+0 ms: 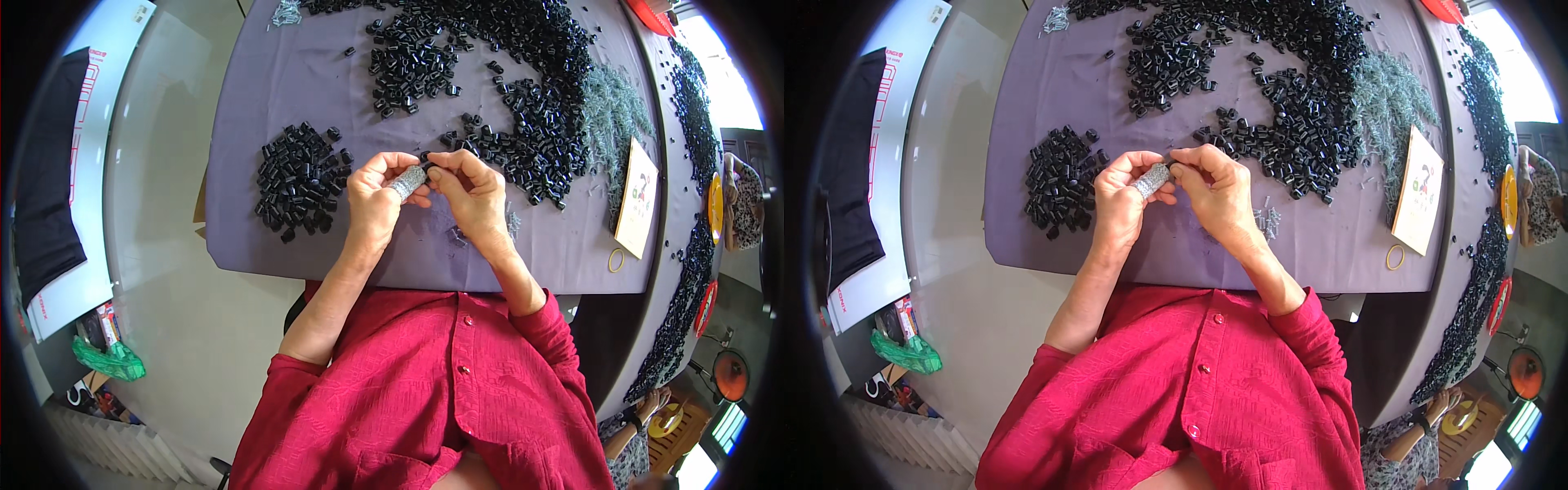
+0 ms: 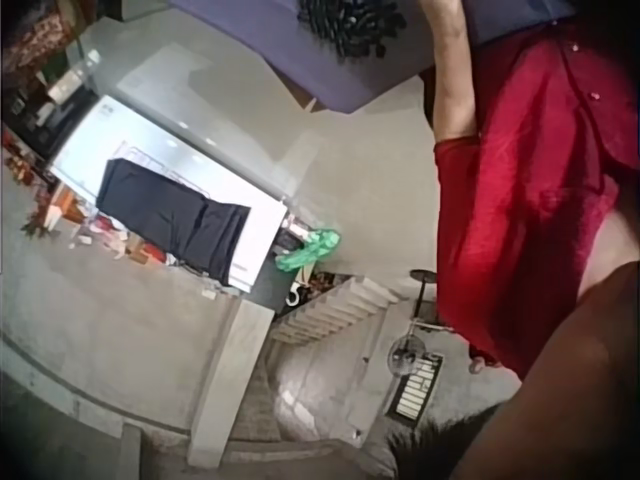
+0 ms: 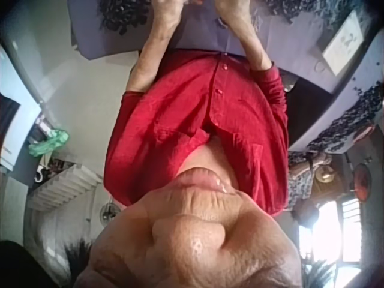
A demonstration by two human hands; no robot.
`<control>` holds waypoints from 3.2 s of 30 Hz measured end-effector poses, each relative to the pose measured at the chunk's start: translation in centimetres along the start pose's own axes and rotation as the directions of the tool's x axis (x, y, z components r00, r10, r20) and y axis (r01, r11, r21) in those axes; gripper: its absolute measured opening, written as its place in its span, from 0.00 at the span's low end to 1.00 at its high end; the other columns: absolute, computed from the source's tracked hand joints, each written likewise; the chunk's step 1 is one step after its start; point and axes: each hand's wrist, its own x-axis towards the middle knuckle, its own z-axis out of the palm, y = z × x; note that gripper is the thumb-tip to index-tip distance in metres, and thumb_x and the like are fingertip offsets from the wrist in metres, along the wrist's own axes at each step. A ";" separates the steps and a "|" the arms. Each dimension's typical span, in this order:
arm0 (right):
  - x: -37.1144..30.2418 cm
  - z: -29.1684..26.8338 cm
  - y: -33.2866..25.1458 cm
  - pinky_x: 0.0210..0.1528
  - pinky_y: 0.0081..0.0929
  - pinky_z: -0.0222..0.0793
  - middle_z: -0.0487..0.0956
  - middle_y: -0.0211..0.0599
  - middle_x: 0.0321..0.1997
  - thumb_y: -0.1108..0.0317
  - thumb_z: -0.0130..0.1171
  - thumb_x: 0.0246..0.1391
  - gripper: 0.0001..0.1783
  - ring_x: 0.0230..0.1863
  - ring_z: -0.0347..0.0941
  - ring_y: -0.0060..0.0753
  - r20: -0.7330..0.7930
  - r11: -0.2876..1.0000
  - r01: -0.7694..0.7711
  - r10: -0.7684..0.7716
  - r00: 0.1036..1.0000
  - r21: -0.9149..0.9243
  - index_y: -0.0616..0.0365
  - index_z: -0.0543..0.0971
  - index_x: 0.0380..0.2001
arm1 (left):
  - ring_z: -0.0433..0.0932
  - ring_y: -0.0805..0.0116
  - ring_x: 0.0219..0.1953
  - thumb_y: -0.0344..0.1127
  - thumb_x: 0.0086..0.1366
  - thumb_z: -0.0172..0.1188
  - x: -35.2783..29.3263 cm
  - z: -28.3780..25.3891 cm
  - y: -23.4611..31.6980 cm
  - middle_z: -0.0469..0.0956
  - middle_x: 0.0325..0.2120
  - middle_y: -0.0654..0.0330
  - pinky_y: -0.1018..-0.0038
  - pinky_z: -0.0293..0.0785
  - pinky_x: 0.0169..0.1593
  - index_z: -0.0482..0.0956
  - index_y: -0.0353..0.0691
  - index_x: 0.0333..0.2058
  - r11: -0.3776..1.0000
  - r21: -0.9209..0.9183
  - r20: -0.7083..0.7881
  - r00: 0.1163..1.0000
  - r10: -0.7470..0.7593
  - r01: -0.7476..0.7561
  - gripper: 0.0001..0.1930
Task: Assembling small metal pins into black plastic cylindrical components at a table.
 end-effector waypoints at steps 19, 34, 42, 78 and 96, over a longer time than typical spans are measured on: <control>-0.9 0.6 0.1 0.35 0.31 0.74 0.79 0.40 0.33 0.80 0.58 0.48 0.10 0.31 0.78 0.40 0.091 0.848 0.393 -0.387 0.918 -0.355 0.60 0.80 0.36 | 0.80 0.75 0.30 0.20 0.64 0.53 -1.7 0.6 0.1 0.81 0.32 0.59 0.79 0.79 0.33 0.79 0.31 0.44 0.906 0.422 -0.085 0.994 0.073 -0.031 0.11; -2.6 0.8 1.1 0.41 0.37 0.72 0.77 0.43 0.35 0.83 0.57 0.40 0.23 0.37 0.75 0.47 0.345 0.679 0.472 -0.325 0.880 -0.563 0.61 0.73 0.44 | 0.70 0.78 0.13 0.20 0.58 0.61 -2.2 -1.5 -0.6 0.75 0.16 0.61 0.77 0.64 0.15 0.76 0.32 0.30 0.878 0.469 -0.067 0.995 -0.075 0.098 0.03; -2.3 0.3 0.8 0.39 0.35 0.70 0.76 0.38 0.30 0.81 0.57 0.41 0.18 0.34 0.73 0.41 0.334 0.667 0.539 -0.424 0.842 -0.514 0.58 0.76 0.39 | 0.66 0.83 0.11 0.17 0.59 0.55 -2.0 -1.7 -0.9 0.73 0.17 0.64 0.81 0.58 0.11 0.73 0.35 0.25 0.877 0.471 -0.038 0.996 -0.083 0.091 0.06; -3.7 -11.3 -1.3 0.34 0.37 0.72 0.75 0.38 0.31 0.81 0.56 0.44 0.11 0.33 0.75 0.44 0.195 0.574 0.290 -0.222 0.955 -0.766 0.57 0.80 0.33 | 0.78 0.60 0.20 0.27 0.59 0.62 0.3 -4.9 3.0 0.78 0.19 0.54 0.69 0.73 0.27 0.77 0.37 0.30 0.296 0.945 -0.006 0.899 0.439 -0.139 0.03; -2.7 -11.1 -0.1 0.34 0.37 0.68 0.69 0.38 0.27 0.76 0.56 0.47 0.06 0.29 0.71 0.43 0.354 0.414 0.453 -0.295 0.888 -0.790 0.57 0.71 0.30 | 0.81 0.54 0.31 0.36 0.61 0.61 3.6 -5.5 3.2 0.82 0.30 0.56 0.63 0.75 0.36 0.83 0.40 0.37 -0.048 0.999 0.034 0.836 0.548 -0.009 0.09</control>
